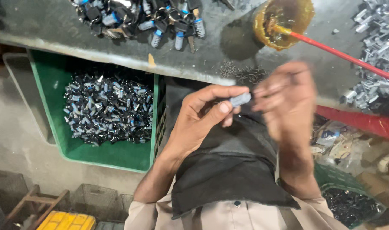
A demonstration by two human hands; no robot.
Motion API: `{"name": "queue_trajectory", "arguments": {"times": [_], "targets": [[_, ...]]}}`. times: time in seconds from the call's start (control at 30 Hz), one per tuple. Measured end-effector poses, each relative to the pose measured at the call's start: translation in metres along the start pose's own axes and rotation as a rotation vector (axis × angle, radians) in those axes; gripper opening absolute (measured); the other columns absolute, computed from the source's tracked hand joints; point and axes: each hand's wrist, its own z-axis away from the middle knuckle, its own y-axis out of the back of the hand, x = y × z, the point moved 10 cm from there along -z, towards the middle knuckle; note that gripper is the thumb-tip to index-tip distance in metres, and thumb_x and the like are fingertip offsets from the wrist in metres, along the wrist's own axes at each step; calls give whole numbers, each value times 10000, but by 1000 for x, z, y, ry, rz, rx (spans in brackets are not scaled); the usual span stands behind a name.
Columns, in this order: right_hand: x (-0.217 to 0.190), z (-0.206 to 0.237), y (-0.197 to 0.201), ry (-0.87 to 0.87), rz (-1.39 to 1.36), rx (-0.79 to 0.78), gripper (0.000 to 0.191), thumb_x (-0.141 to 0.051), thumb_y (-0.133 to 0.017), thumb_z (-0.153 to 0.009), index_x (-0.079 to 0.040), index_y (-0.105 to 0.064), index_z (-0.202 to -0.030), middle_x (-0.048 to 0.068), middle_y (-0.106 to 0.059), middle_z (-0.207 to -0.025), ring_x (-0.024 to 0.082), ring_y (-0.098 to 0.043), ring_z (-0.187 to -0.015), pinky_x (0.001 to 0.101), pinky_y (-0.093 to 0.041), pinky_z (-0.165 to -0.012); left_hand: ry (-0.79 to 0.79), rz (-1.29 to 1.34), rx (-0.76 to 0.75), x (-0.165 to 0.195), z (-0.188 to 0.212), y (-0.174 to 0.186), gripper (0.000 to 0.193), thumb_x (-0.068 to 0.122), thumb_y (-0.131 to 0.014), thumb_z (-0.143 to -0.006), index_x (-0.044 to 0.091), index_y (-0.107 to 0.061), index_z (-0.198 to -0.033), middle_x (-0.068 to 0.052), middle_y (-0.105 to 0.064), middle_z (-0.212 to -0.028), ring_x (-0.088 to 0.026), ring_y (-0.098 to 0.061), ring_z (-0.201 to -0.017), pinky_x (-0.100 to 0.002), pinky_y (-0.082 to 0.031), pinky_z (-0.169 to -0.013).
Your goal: The person picks small metal components from a pile on the workbench, dips a brush into a container of yellowish paste, brushes the paste onto a component, works the component with both hands, and drops it into a green bin below the bench, repeating the cycle.
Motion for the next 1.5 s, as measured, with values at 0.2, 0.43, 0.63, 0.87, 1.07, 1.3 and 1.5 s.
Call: {"name": "queue_trajectory", "arguments": {"times": [0.2, 0.43, 0.63, 0.87, 1.07, 1.3, 1.5], "targets": [[-81, -1, 30, 518, 564, 147, 259, -44, -741, -1127, 17, -576, -1316, 111, -615, -1079, 200, -703, -885, 270, -621, -736, -141, 73, 33, 10, -32, -2, 253, 171, -640, -1117, 8, -585, -1302, -90, -686, -1017, -105, -615, -885, -262, -518, -841], [-100, 2, 71, 632, 553, 270, 174, -27, -695, -1231, 124, -612, -1254, 191, -674, -1056, 290, -766, -890, 347, -665, -760, -74, 446, 52, -12, -75, 0, 278, 221, -645, -1090, 32, -582, -1283, -53, -617, -982, -121, -535, -835, -280, -483, -796], [-95, 12, 77, 630, 553, 253, 183, -55, -678, -1206, 99, -595, -1261, 185, -654, -995, 275, -754, -839, 337, -647, -719, -23, 489, 3, -15, -73, -10, 276, 223, -634, -1108, 29, -587, -1300, -56, -615, -996, -107, -529, -861, -279, -474, -813], [-101, -4, 31, 386, 936, 233, 155, -58, -658, -1184, 95, -680, -1171, 161, -729, -1044, 201, -750, -884, 281, -625, -814, -53, 503, -56, -10, -59, -15, 266, 218, -647, -1136, 15, -559, -1284, -66, -610, -925, -104, -522, -798, -272, -485, -808], [-58, -4, -33, 216, 1368, -177, 232, -108, -770, -988, -99, -754, -1220, 98, -728, -998, 204, -704, -873, 327, -535, -760, -91, -283, -32, 61, 8, 34, 385, 293, -680, -1046, 70, -637, -1357, -56, -662, -1073, -133, -625, -911, -267, -512, -837], [4, -9, -87, 446, 1430, -366, 383, -199, -829, -927, -162, -740, -1298, 35, -591, -922, 246, -523, -867, 392, -483, -743, 158, -2216, 502, 129, 80, 114, 199, 262, -705, -977, 204, -745, -1163, -160, -603, -1370, -399, -479, -1342, -596, -361, -1083], [15, -17, -107, 490, 1599, -375, 409, -313, -824, -924, -177, -727, -1297, 42, -581, -992, 268, -534, -933, 400, -504, -704, -485, -1843, 225, 136, 21, 21, 289, 193, -745, -980, 160, -708, -1265, -75, -606, -1400, -327, -486, -1393, -552, -310, -1217]]}}
